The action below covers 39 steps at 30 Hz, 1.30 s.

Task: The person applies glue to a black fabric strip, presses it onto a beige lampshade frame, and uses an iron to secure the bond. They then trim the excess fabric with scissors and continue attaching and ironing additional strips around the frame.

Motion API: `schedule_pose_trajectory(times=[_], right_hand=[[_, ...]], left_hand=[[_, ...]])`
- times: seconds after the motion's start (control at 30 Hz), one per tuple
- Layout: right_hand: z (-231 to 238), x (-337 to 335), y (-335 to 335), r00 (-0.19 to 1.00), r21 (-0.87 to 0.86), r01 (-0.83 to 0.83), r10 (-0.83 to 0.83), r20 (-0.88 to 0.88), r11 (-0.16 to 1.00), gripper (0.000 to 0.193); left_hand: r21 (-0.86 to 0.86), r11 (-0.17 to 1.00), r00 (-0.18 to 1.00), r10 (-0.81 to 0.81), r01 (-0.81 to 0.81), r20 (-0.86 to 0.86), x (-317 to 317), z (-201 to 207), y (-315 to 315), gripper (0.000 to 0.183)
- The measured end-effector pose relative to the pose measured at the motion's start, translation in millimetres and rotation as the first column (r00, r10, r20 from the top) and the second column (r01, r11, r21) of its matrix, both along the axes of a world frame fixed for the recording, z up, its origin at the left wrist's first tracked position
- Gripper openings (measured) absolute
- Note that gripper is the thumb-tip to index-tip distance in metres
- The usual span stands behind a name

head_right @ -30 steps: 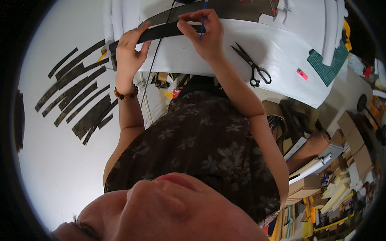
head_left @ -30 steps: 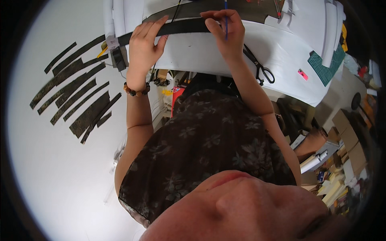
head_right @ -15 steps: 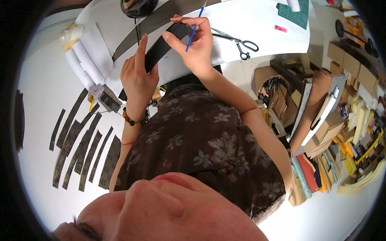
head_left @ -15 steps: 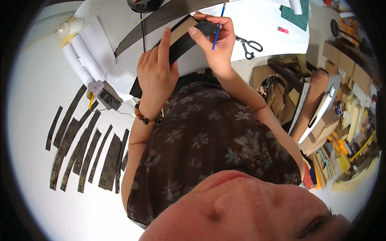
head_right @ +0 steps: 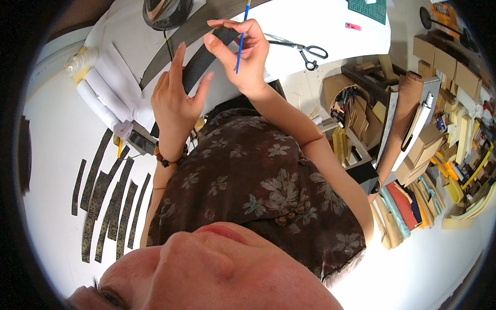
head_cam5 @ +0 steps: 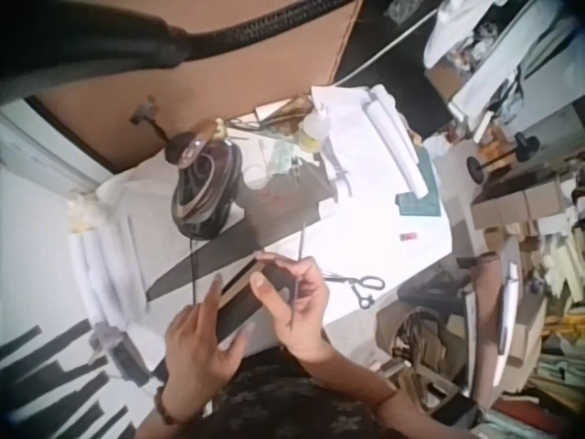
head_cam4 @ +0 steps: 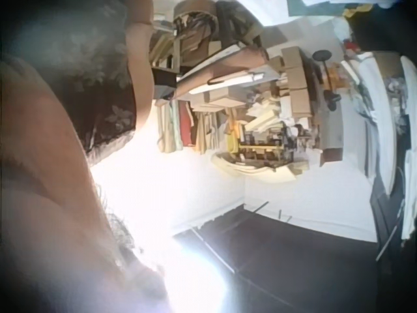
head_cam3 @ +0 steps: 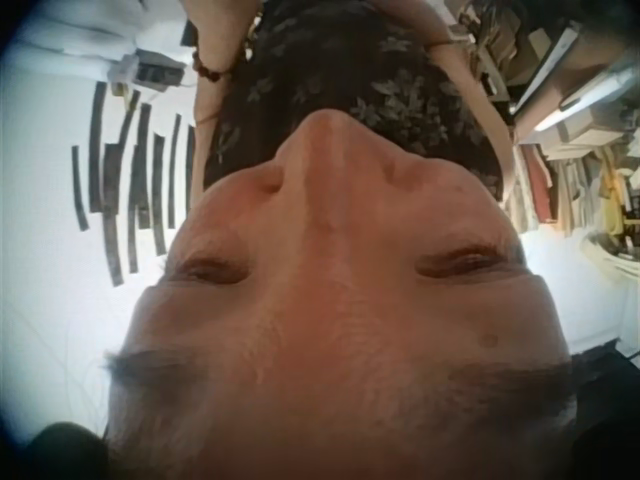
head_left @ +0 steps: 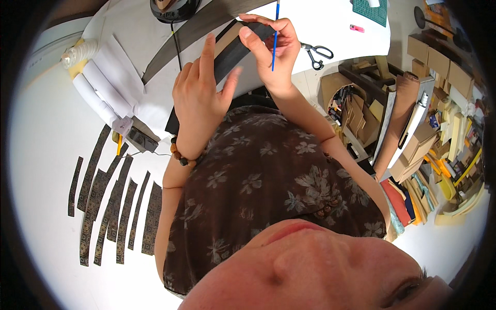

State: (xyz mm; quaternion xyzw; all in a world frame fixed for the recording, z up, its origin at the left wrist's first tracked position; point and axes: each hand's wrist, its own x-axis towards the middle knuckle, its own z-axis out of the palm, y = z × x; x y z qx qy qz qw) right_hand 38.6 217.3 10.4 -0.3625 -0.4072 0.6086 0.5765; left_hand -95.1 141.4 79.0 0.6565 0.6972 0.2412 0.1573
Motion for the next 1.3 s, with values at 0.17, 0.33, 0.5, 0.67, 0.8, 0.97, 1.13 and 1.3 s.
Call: schedule_pose_trajectory(times=[0.17, 0.33, 0.5, 0.67, 0.8, 0.97, 1.13, 1.3], right_hand=[[3, -2, 1, 1.000, -0.024, 0.012, -0.013, -0.012, 1.000, 0.034], [-4, 5, 5, 1.000, 0.036, -0.014, 0.014, 0.018, 0.999, 0.027], [3, -1, 9, 0.996, -0.014, -0.028, 0.027, -0.089, 1.000, 0.019], [6, 0, 16, 0.983, -0.119, -0.089, 0.068, -0.171, 0.989, 0.010], [0, 16, 78, 0.998, -0.127, -0.039, 0.033, -0.049, 0.991, 0.026], [-22, -49, 240, 0.771, 0.602, -0.464, -0.040, 0.636, 0.650, 0.024], [-31, -158, 284, 0.341, 0.377, -0.917, -0.235, 0.910, 0.129, 0.020], [-36, -192, 294, 0.028, 0.024, -1.000, -0.252, 0.967, -0.019, 0.026]], left_hand=[[-0.207, 0.976, 0.963, 0.112, -0.061, 0.245, 6, 7, 13, 0.054], [-0.332, 0.930, 0.940, 0.244, -0.156, 0.240, 10, 11, 23, 0.041], [-0.354, 0.901, 0.906, 0.347, -0.250, 0.242, -1, 7, 31, 0.056], [-0.389, 0.885, 0.921, 0.345, -0.255, 0.181, -3, 15, 37, 0.044], [-0.407, 0.864, 0.906, 0.389, -0.296, 0.169, -5, 16, 36, 0.048], [-0.416, 0.868, 0.919, 0.362, -0.273, 0.152, -10, 19, 42, 0.051], [-0.371, 0.884, 0.927, 0.353, -0.285, 0.128, -14, 15, 40, 0.054], [-0.338, 0.895, 0.926, 0.353, -0.292, 0.134, -15, 13, 37, 0.052]])
